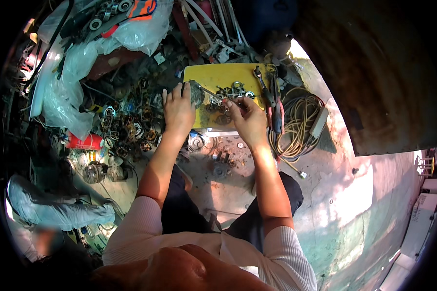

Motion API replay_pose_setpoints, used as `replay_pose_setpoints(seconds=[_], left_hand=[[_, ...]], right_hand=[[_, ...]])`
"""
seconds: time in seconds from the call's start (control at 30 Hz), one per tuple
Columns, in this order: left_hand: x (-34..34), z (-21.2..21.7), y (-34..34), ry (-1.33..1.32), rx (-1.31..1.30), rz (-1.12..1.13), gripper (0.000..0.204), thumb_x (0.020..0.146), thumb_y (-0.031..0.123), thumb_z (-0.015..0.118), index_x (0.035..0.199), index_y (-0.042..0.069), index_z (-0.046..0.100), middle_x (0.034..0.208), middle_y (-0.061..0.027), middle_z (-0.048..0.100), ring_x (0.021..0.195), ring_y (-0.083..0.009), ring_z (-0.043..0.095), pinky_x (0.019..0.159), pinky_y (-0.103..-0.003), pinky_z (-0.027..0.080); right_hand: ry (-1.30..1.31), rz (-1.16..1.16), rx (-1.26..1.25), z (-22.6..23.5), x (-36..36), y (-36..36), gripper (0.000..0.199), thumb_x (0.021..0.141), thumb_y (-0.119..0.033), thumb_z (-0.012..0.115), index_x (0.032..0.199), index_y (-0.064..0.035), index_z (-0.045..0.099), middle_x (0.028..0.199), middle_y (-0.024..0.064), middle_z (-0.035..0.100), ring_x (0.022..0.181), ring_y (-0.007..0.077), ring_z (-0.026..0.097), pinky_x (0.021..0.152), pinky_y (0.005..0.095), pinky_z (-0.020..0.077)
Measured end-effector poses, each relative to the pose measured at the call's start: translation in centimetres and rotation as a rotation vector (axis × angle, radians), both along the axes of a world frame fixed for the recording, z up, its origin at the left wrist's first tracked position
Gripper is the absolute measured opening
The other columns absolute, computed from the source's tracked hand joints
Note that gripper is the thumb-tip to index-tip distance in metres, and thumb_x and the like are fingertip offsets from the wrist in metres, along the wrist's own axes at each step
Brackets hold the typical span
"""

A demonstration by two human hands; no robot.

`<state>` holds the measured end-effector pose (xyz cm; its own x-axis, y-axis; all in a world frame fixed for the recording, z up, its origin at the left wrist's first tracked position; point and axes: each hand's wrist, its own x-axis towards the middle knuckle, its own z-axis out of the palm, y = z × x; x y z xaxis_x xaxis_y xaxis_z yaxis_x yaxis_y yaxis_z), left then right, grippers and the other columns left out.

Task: The person disassembles a metal mechanical component using pliers and a screwdriver, removing small screws and internal parts while sitting in a workshop.

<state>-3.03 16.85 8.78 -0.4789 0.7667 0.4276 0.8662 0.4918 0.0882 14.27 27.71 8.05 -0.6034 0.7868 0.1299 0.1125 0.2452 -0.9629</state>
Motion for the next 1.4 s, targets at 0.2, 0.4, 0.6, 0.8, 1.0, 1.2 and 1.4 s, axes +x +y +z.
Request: replay_pose_setpoints(seconds=[0.2, 0.4, 0.6, 0.8, 1.0, 1.2, 1.4], left_hand=[[0.0, 0.0, -0.2, -0.002, -0.017, 0.019, 0.046, 0.084, 0.006, 0.051, 0.130, -0.002, 0.053, 0.125, -0.0226, 0.055, 0.115, -0.0374, 0.053, 0.113, -0.053, 0.026], [0.1, 0.1, 0.2, -0.009, -0.029, 0.026, 0.047, 0.083, 0.006, 0.053, 0.130, -0.003, 0.052, 0.125, -0.0228, 0.055, 0.115, -0.0377, 0.053, 0.114, -0.053, 0.026], [0.1, 0.3, 0.1, -0.016, -0.045, 0.035, 0.048, 0.083, 0.006, 0.053, 0.130, -0.003, 0.052, 0.126, -0.0225, 0.054, 0.114, -0.0375, 0.053, 0.113, -0.053, 0.026], [0.2, 0.0, 0.3, 0.010, -0.034, 0.033, 0.047, 0.083, 0.006, 0.053, 0.129, -0.002, 0.053, 0.125, -0.0222, 0.055, 0.113, -0.0368, 0.054, 0.112, -0.053, 0.028], [0.1, -0.4, 0.2, 0.036, -0.013, 0.035, 0.045, 0.084, 0.006, 0.053, 0.128, -0.002, 0.054, 0.124, -0.0220, 0.056, 0.112, -0.0364, 0.054, 0.112, -0.053, 0.029], [0.1, -0.3, 0.2, 0.036, -0.002, 0.031, 0.044, 0.084, 0.005, 0.053, 0.127, -0.002, 0.054, 0.124, -0.0218, 0.056, 0.112, -0.0365, 0.055, 0.112, -0.053, 0.029], [0.0, -0.5, 0.2, 0.031, 0.001, 0.040, 0.043, 0.085, 0.005, 0.052, 0.127, -0.002, 0.054, 0.124, -0.0216, 0.056, 0.113, -0.0365, 0.054, 0.112, -0.053, 0.029]], right_hand=[[-0.053, 0.099, -0.729, 3.0, 1.2, 0.6, 0.041, 0.100, -0.039, 0.054, 0.108, 0.0007, 0.064, 0.089, 0.0053, 0.068, 0.056, 0.0065, 0.047, 0.050, 0.0222, 0.0356], [0.019, -0.017, -0.075, 0.6, 0.3, -0.2, 0.027, 0.095, -0.021, 0.063, 0.106, 0.0030, 0.064, 0.090, 0.0062, 0.070, 0.075, 0.0080, 0.061, 0.068, 0.0224, 0.0463], [0.084, 0.050, -0.525, 2.0, 0.7, 0.0, 0.020, 0.092, -0.011, 0.067, 0.105, 0.0036, 0.065, 0.091, 0.0069, 0.071, 0.083, 0.0093, 0.064, 0.074, 0.0230, 0.0497], [0.145, 0.007, -0.251, 0.2, 0.3, -0.3, 0.021, 0.094, -0.013, 0.064, 0.107, 0.0032, 0.066, 0.088, 0.0055, 0.069, 0.082, 0.0095, 0.062, 0.075, 0.0232, 0.0491], [0.148, -0.035, -0.290, 0.8, 0.1, -0.4, 0.028, 0.094, -0.021, 0.065, 0.106, 0.0046, 0.067, 0.087, 0.0084, 0.070, 0.081, 0.0102, 0.062, 0.073, 0.0239, 0.0488], [-0.101, -0.033, -0.119, -0.6, 0.0, -0.5, 0.034, 0.094, -0.027, 0.066, 0.101, 0.0054, 0.068, 0.079, 0.0090, 0.070, 0.074, 0.0097, 0.064, 0.067, 0.0240, 0.0487], [0.161, -0.049, 0.082, 0.2, -0.2, -1.1, 0.028, 0.091, -0.019, 0.069, 0.105, 0.0048, 0.067, 0.089, 0.0086, 0.071, 0.084, 0.0103, 0.066, 0.072, 0.0221, 0.0506]])
